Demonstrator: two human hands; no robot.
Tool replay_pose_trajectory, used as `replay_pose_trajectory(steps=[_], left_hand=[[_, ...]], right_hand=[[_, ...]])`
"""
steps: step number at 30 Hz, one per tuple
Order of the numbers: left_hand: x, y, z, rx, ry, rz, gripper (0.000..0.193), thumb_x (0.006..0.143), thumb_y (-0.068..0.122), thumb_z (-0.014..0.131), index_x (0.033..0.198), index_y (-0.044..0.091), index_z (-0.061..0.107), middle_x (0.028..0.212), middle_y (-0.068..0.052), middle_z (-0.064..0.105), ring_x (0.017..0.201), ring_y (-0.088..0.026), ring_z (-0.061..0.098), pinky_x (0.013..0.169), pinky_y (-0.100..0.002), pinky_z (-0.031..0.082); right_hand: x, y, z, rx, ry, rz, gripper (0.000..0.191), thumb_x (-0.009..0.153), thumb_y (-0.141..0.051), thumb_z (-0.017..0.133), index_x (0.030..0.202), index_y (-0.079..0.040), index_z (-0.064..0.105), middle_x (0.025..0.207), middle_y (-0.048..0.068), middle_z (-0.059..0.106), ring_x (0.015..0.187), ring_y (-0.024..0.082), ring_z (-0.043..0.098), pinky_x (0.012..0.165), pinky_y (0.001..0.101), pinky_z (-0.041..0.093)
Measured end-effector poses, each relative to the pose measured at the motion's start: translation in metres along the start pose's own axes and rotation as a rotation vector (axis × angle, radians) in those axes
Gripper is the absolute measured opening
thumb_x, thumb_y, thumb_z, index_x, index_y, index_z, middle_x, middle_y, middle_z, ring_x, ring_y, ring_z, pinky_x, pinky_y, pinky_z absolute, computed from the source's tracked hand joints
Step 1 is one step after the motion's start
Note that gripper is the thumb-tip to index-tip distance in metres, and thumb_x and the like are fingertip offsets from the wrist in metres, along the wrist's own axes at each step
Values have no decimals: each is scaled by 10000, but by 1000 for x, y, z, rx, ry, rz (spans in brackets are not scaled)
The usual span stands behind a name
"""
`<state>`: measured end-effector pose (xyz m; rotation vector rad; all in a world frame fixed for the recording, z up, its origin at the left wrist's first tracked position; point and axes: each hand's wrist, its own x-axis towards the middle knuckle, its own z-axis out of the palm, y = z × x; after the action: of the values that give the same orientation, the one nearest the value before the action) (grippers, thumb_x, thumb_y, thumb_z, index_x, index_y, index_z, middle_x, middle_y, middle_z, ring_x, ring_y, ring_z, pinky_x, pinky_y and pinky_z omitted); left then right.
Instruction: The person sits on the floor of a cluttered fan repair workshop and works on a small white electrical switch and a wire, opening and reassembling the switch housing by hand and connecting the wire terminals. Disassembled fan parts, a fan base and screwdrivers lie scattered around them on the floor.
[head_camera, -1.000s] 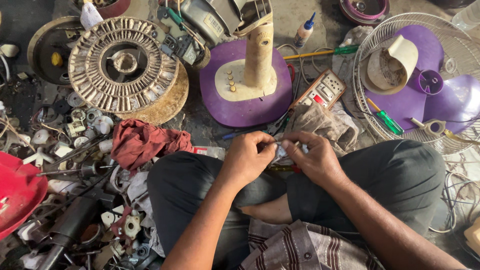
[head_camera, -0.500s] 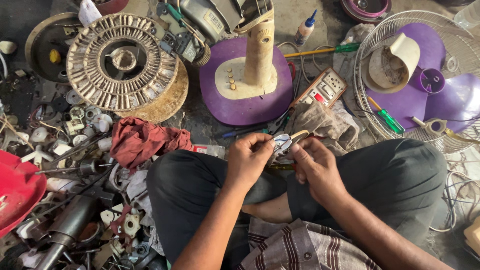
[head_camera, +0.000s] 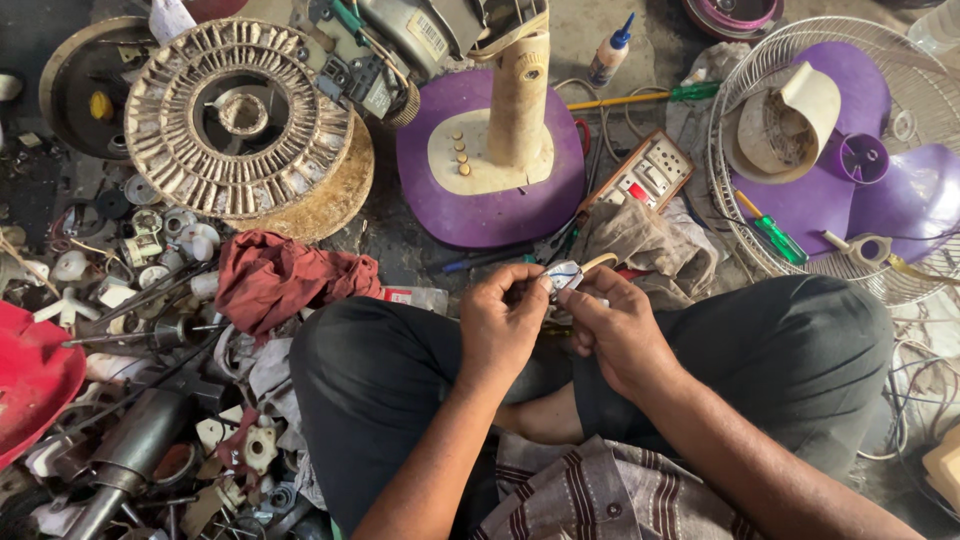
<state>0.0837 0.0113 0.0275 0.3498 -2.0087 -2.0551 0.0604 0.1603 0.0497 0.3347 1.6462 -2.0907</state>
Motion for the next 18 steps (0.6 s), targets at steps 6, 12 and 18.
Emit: replay_pose_trajectory(steps=[6,12,18], left_hand=[[-2,-5,3,-80,33,-46,93,928,84,735,967,0,749,681,43,639,607,-17,541,527,-221,444],[-3,-9,11,-171,68,-68,104,935,80,729,995,-5,736,741,33,663,641,-12,566,556,-212,466],[-11,1,26,-21,113,46,108,964,73,682,1042,0,675,817,-56,713,685,-95,668,616,-261,542]], right_hand=[[-2,-4,8,-18,15,11,169,912,-68,715,1040,-22,614,751,-9,584,522,65,485,461,245,412],[0,-2,4,-53,32,-73,240,898,-45,705,1115,-59,605,821,-2,633,529,50,496,455,219,417],[4,6,3,15,63,-30,193,926,-37,669,1108,-22,608,829,31,635,534,74,527,472,229,438]])
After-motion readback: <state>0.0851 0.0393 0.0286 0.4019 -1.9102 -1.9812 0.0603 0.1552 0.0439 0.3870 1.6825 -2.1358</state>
